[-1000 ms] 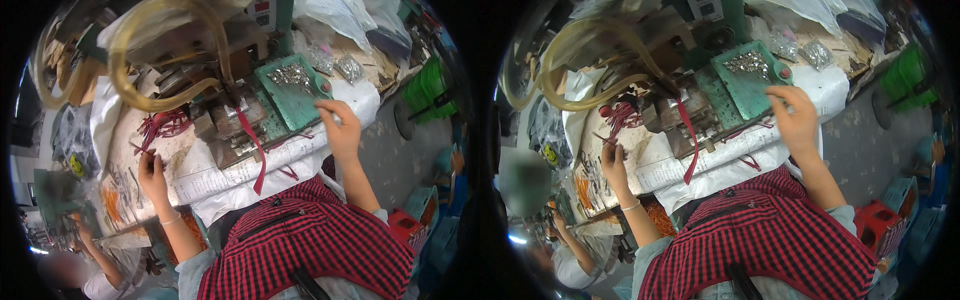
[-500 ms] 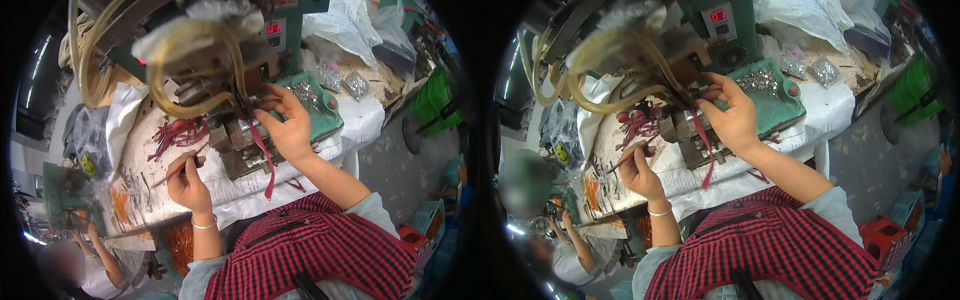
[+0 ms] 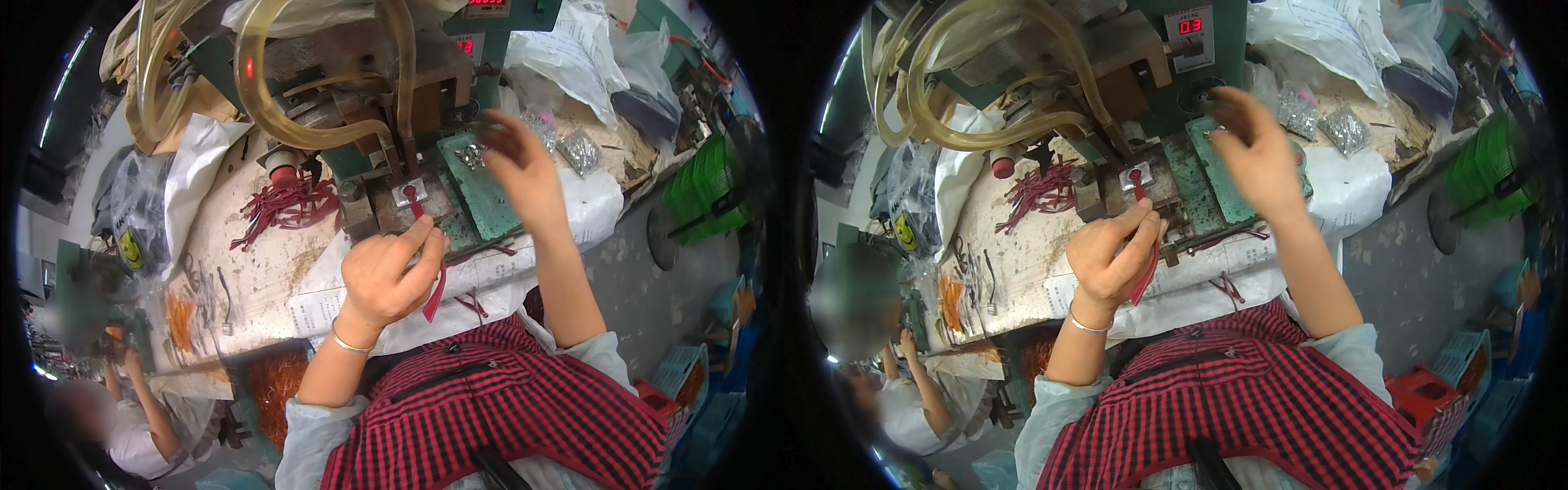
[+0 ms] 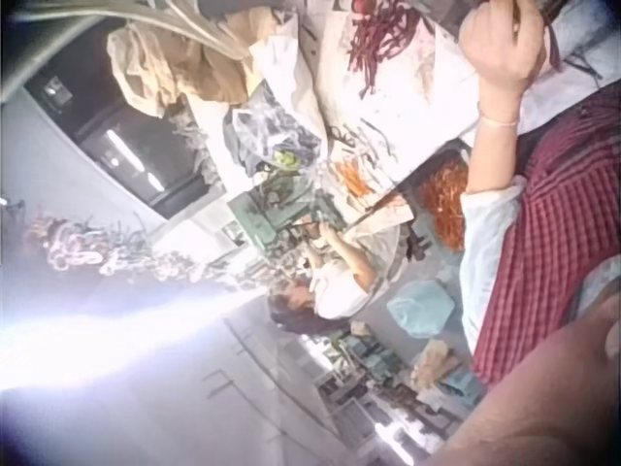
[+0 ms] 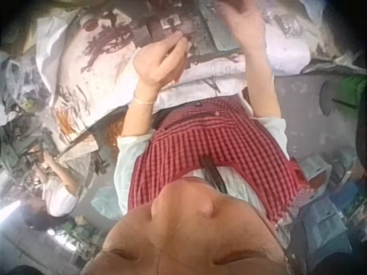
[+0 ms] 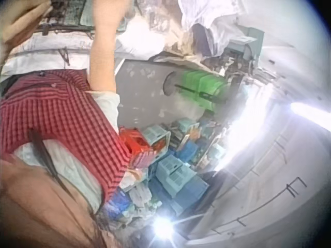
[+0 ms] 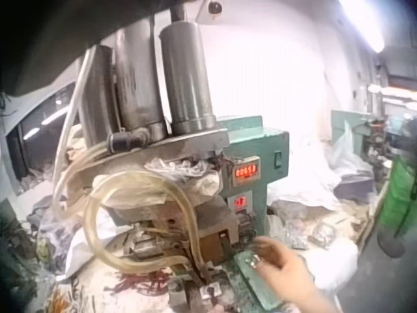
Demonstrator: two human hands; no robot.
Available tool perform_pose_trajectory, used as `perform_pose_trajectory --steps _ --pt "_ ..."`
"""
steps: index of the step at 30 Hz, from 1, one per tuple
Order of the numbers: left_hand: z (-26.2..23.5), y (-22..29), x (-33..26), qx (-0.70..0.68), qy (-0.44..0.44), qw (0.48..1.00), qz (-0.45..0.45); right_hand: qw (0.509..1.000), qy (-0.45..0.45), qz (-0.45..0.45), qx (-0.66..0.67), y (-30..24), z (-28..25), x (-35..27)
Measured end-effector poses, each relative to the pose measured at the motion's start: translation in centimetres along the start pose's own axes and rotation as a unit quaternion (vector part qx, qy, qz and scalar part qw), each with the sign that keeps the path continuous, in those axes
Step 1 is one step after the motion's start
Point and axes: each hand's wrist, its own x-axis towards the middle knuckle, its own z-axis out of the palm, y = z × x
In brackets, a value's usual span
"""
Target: The person repeatedly picks up red cords and small metal components, inserts the cord into a press machine, and removes the assembled unit. The process is repeated continuously with the finished items accumulating on the table.
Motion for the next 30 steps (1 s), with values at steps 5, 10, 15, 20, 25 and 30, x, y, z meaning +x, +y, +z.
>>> perform_pose_trajectory --steps 5,10,15,20,25,30 --pt "0.9 -0.4 0.1 -0.032 0.018 0.999 0.004 0.979 0.17 -0.043 -0.106 8.8 -6.2 0.2" --pt "0.5 -0.3 -0.3 -0.037 0.012 0.999 -0.015 0.899 0.023 0.053 -0.434 6.4 -5.2 -3.8" --pt "-0.9 2.2 -1.1 -0.082 -0.026 0.986 -0.142 0.821 0.029 -0.042 -0.569 7.2 -3.4 -4.0" --pt "-7.0 4.2 -6.2 0.066 -0.117 0.955 -0.263 0.864 0.061 -0.044 -0.498 7.9 -4.4 -4.9" --pt "-8.7 -5.0 -3.9 0.188 0.075 0.937 -0.284 0.841 0.068 -0.19 -0.501 8.1 -4.5 -4.0" --pt "-2.0 -13.3 -9.8 0.279 -0.28 0.89 -0.225 0.853 0.026 -0.112 -0.51 7.2 -2.6 -2.8"
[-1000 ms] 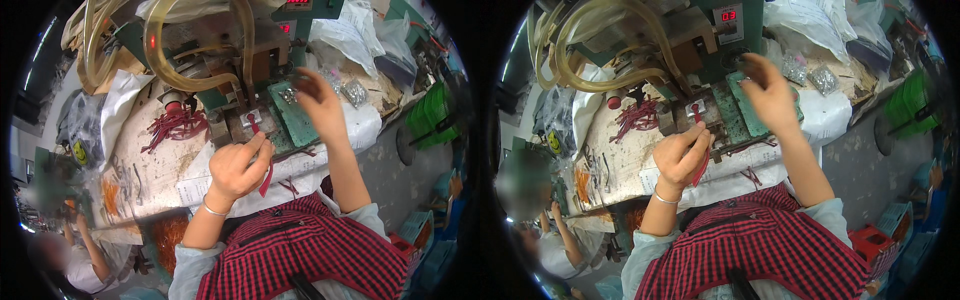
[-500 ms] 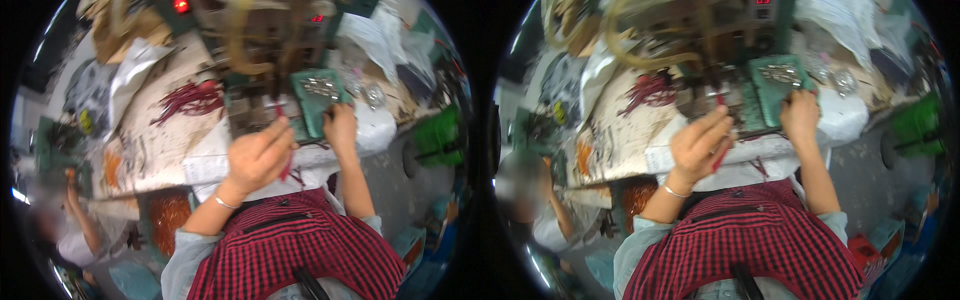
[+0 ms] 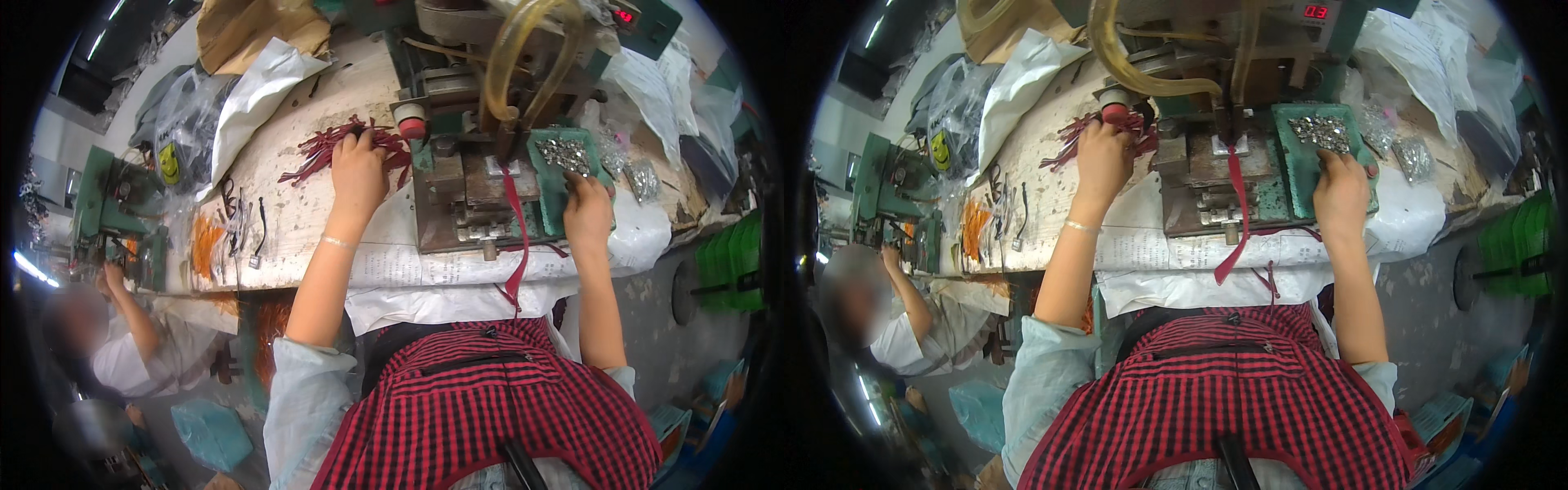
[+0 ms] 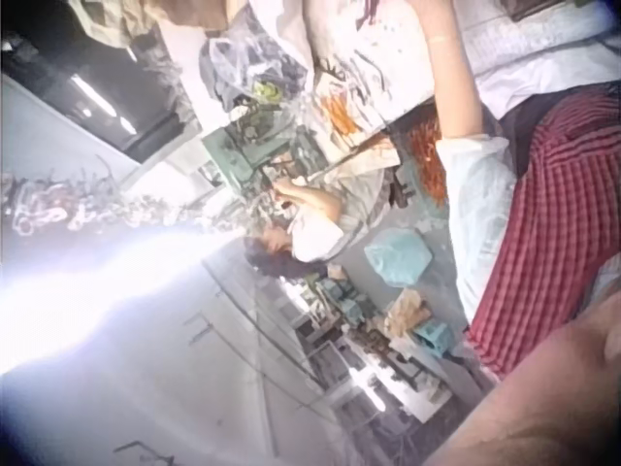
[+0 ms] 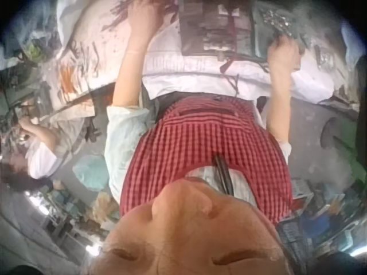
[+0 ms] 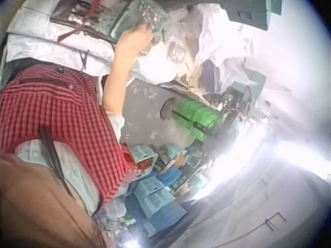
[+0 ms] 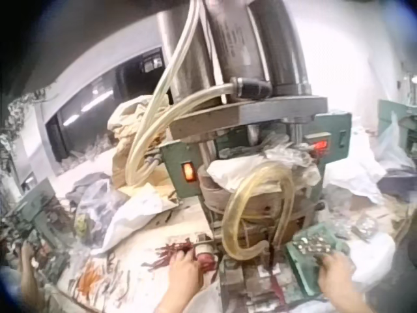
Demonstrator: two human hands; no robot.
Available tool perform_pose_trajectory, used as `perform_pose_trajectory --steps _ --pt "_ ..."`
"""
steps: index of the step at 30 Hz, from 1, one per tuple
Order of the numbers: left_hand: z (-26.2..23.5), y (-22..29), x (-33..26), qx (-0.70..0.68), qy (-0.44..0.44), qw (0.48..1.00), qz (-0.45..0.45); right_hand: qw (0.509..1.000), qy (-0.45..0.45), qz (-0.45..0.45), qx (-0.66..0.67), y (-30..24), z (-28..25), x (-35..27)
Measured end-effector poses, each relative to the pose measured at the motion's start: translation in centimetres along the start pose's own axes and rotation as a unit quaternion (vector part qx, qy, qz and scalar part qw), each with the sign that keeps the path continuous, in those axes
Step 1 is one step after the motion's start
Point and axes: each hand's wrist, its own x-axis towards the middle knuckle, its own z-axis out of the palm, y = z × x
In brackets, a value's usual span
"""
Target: The person repeatedly picks up red cords and small metal components, inserts the cord into a press machine, and removes the assembled unit. The process is repeated continuously with the finished items accumulating on the table.
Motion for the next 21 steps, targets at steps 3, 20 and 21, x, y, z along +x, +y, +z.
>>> perform_pose_trajectory --steps 3,20,21 --pt "4.5 -1.6 -2.2 -0.03 0.004 0.998 -0.056 0.999 0.036 -0.006 -0.006 1.2 -0.2 -0.8" --pt "2.1 -7.3 -3.5 -0.473 0.187 0.81 -0.293 0.922 0.015 -0.016 0.387 -8.0 -3.2 2.9" --pt "1.6 -6.1 -3.6 -0.506 0.171 0.788 -0.307 0.902 0.013 0.019 0.43 -8.8 -2.2 3.4"
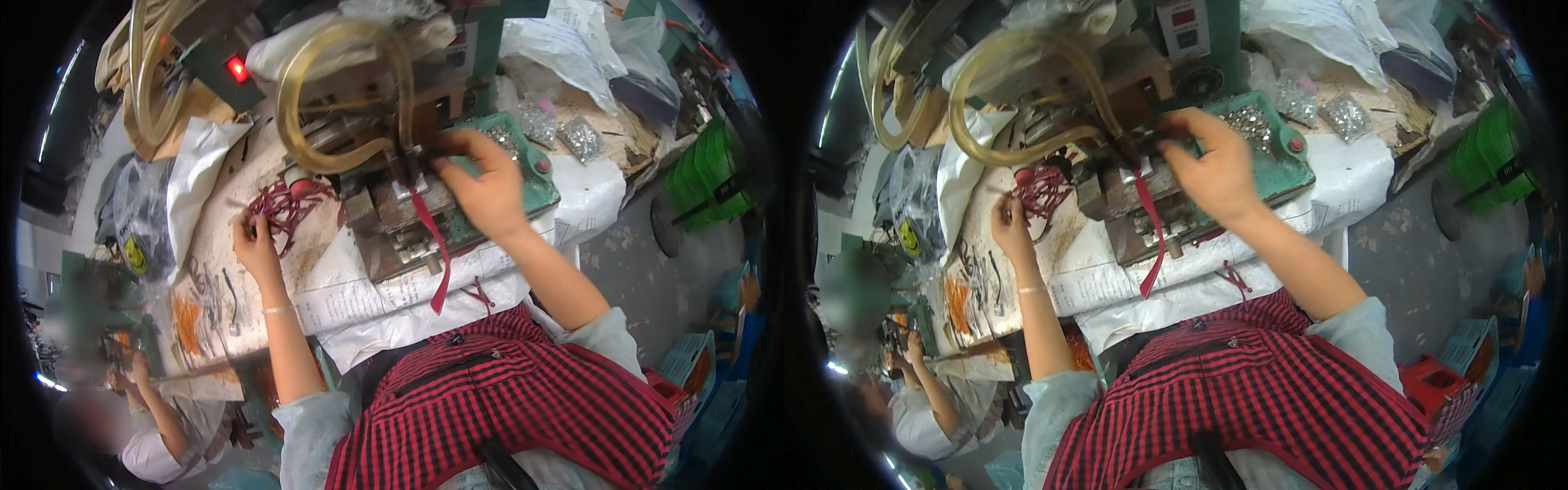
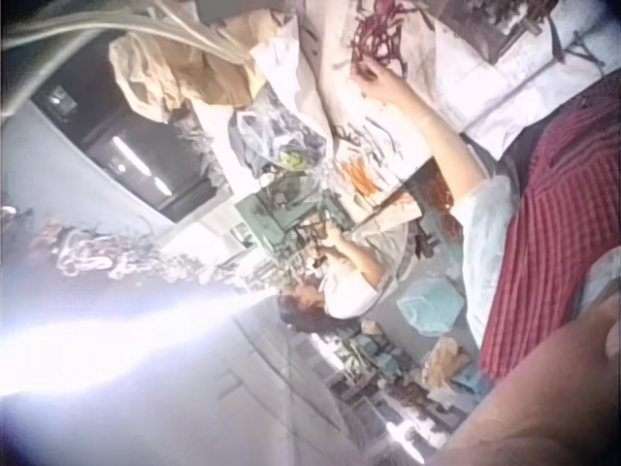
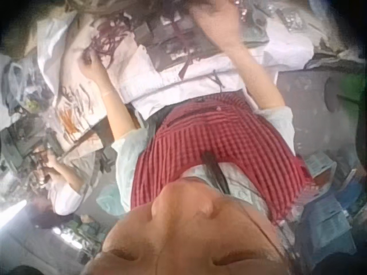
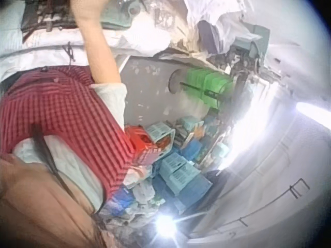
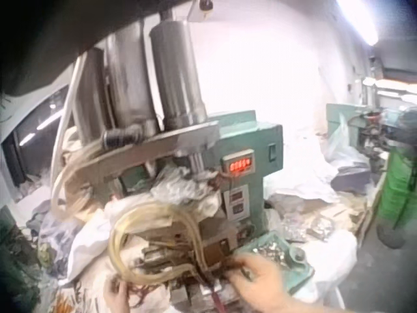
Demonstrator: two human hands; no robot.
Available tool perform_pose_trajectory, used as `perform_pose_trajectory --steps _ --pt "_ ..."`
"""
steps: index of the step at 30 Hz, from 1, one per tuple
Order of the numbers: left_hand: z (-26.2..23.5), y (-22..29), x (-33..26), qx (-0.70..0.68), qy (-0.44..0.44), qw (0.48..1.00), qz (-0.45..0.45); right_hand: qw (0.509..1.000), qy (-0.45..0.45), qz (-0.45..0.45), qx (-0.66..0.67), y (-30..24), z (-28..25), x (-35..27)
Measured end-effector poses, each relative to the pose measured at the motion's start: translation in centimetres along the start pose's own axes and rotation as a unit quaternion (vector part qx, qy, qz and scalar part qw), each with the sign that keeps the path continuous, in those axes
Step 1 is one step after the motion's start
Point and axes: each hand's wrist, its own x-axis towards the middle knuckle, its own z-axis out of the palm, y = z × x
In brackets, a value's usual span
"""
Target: The person repeatedly picks up red cords and small metal components, inserts the cord into a press machine, and removes the assembled unit. The process is repeated continuously with the finished items accumulating on the table.
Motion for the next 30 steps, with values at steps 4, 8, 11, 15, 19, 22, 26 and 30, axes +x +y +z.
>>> perform_pose_trajectory --steps 4,8,11,15,19,22,26,30 --pt "2.6 3.0 -4.6 -0.084 -0.006 0.994 -0.067 0.995 0.025 0.051 0.086 -0.3 2.0 -1.3" --pt "4.0 9.9 -6.9 -0.114 0.008 0.993 -0.039 0.98 0.055 0.081 0.175 -0.5 2.8 -1.6" --pt "4.3 15.7 -7.5 -0.129 0.002 0.981 0.146 0.97 0.026 0.104 0.22 -2.3 2.9 -1.6" --pt "4.3 18.2 -9.1 0.015 -0.067 0.939 0.338 0.971 0.028 0.106 0.214 -5.0 2.3 -2.3" --pt "6.7 19.1 -10.3 0.125 -0.156 0.855 0.479 0.999 -0.042 0.003 0.011 -3.1 -0.5 -1.2" --pt "9.0 19.7 -10.2 0.15 -0.194 0.813 0.528 0.94 0.032 0.022 -0.339 3.7 -4.0 0.7" --pt "10.5 18.4 -9.9 0.112 -0.19 0.814 0.538 0.919 0.017 -0.046 -0.391 8.0 -5.4 -4.1" --pt "10.5 17.7 -10.2 0.106 -0.167 0.819 0.538 0.95 0.145 -0.057 -0.271 7.0 -6.5 -2.8"
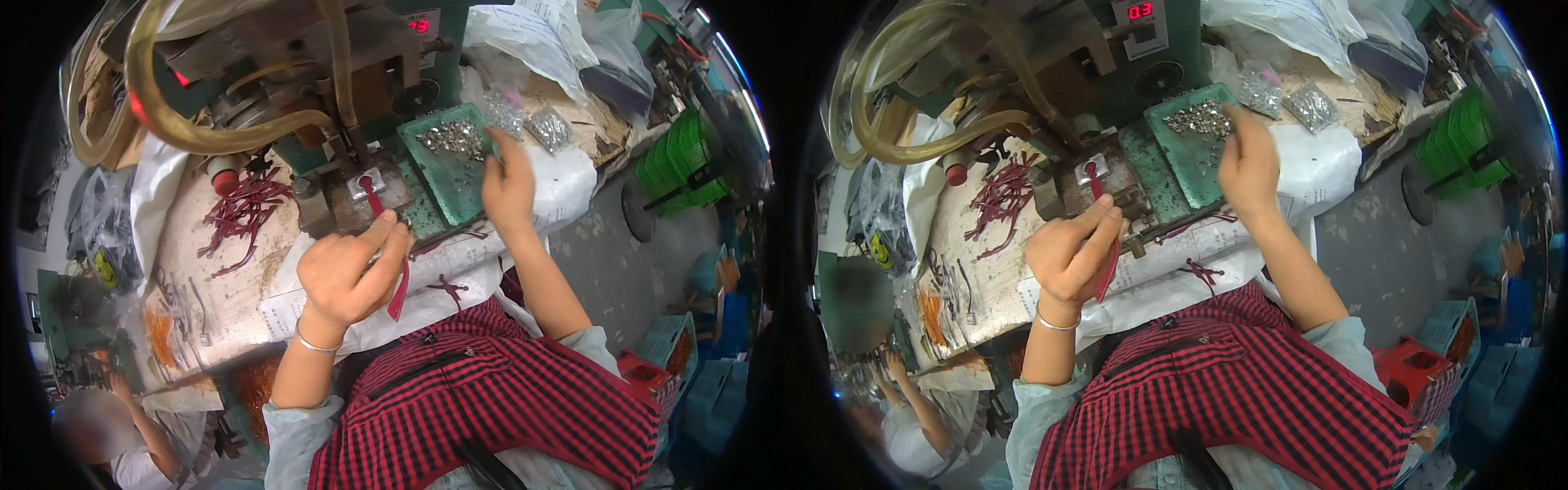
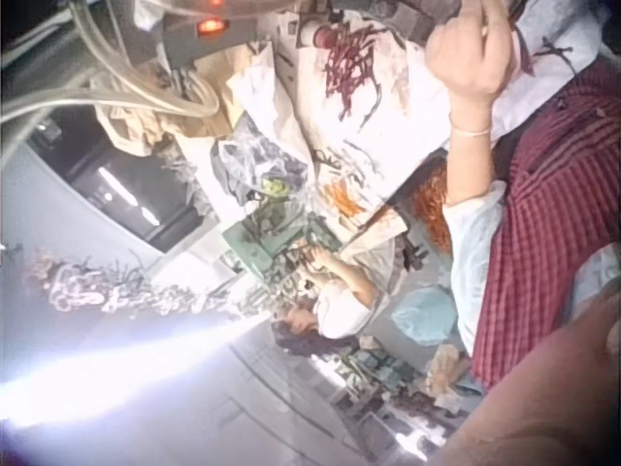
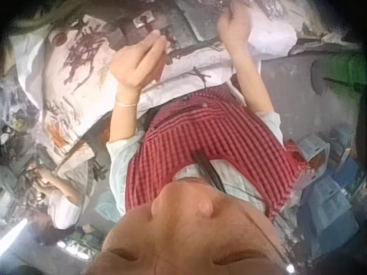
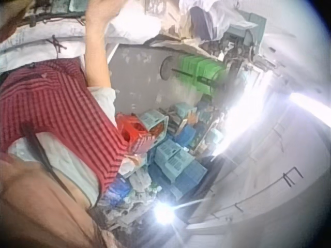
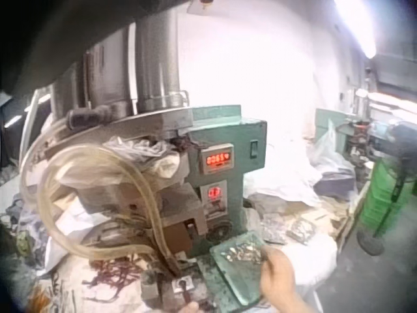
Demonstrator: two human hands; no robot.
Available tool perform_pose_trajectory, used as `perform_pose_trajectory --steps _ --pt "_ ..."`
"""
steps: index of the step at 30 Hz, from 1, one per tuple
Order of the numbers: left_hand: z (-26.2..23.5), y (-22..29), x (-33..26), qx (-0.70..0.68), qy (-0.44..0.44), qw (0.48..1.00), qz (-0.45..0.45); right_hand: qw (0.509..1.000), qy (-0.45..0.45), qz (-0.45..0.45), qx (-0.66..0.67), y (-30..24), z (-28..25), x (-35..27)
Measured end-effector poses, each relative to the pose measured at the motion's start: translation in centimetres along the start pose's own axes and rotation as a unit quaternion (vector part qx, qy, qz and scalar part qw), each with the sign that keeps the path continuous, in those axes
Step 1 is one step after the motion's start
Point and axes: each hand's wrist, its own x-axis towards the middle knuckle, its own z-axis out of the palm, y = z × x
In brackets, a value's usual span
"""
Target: The person repeatedly picks up red cords and small metal components, inserts the cord into a press machine, and removes the assembled unit. The process is repeated continuously with the finished items accumulating on the table.
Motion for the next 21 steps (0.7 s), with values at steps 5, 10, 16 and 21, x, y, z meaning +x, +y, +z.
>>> perform_pose_trajectory --steps 5,10,16,21 --pt "-0.1 0.0 0.2 -0.006 -0.008 1.0 0.005 0.988 -0.111 0.102 0.019 2.0 -1.5 -0.5" --pt "0.7 -0.1 -0.2 -0.011 0.034 0.999 -0.001 0.974 -0.202 0.071 -0.071 0.4 -1.9 -1.4" --pt "-0.5 2.3 -3.1 -0.032 0.016 0.99 -0.133 0.966 -0.228 0.029 -0.122 0.2 -1.1 -0.8" --pt "-7.0 0.5 -7.5 0.096 0.094 0.962 -0.239 0.958 -0.229 -0.006 -0.175 0.6 -0.8 -1.2"
